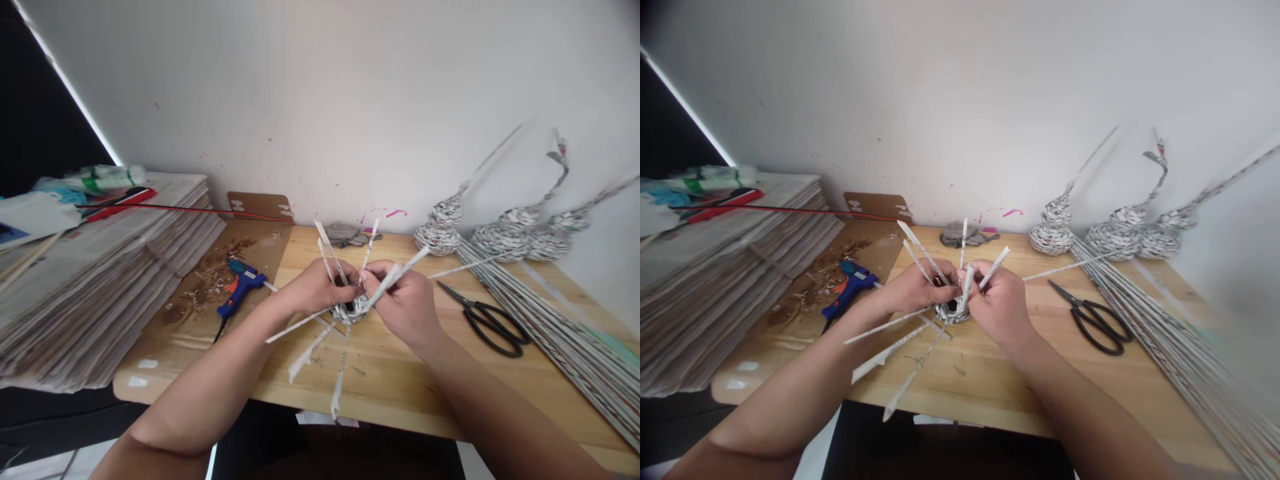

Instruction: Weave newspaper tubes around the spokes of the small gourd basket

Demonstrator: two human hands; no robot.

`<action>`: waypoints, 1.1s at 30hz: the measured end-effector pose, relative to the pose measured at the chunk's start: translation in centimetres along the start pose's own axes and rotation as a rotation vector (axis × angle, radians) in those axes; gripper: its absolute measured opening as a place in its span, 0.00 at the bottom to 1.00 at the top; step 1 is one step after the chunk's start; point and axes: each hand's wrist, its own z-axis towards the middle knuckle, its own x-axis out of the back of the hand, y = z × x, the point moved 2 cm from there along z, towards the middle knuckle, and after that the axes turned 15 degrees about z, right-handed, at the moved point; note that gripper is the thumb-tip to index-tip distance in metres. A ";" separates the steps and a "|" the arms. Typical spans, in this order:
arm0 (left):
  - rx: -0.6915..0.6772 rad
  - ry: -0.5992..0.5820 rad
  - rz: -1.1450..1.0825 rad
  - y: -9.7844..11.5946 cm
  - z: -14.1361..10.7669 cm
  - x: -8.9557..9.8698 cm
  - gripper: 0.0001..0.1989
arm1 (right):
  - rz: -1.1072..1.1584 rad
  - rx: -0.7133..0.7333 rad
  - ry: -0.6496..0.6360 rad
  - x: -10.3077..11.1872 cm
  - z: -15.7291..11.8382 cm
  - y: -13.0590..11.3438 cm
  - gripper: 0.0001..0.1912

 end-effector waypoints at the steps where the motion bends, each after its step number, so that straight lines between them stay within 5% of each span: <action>1: 0.001 0.019 0.009 -0.1 0.0 0.0 0.08 | 0.025 0.004 0.015 0.2 0.1 0.0 0.09; 6: 0.142 0.304 0.014 -0.1 0.3 0.5 0.09 | 0.178 0.038 0.118 1.2 0.5 -0.2 0.17; 11: 0.130 0.481 -0.035 0.8 0.3 0.4 0.10 | -0.153 0.027 -0.029 0.7 0.9 0.2 0.16; 22: 0.036 0.439 -0.170 0.9 0.4 0.0 0.11 | -0.117 0.146 0.192 -0.4 -0.1 0.6 0.08; 27: 0.076 0.407 -0.167 0.3 0.5 0.2 0.10 | -0.080 0.134 0.064 -0.5 0.4 0.9 0.07; 33: 0.189 0.236 -0.201 -1.0 0.6 0.4 0.13 | 0.077 -0.032 0.010 -0.3 0.9 2.2 0.06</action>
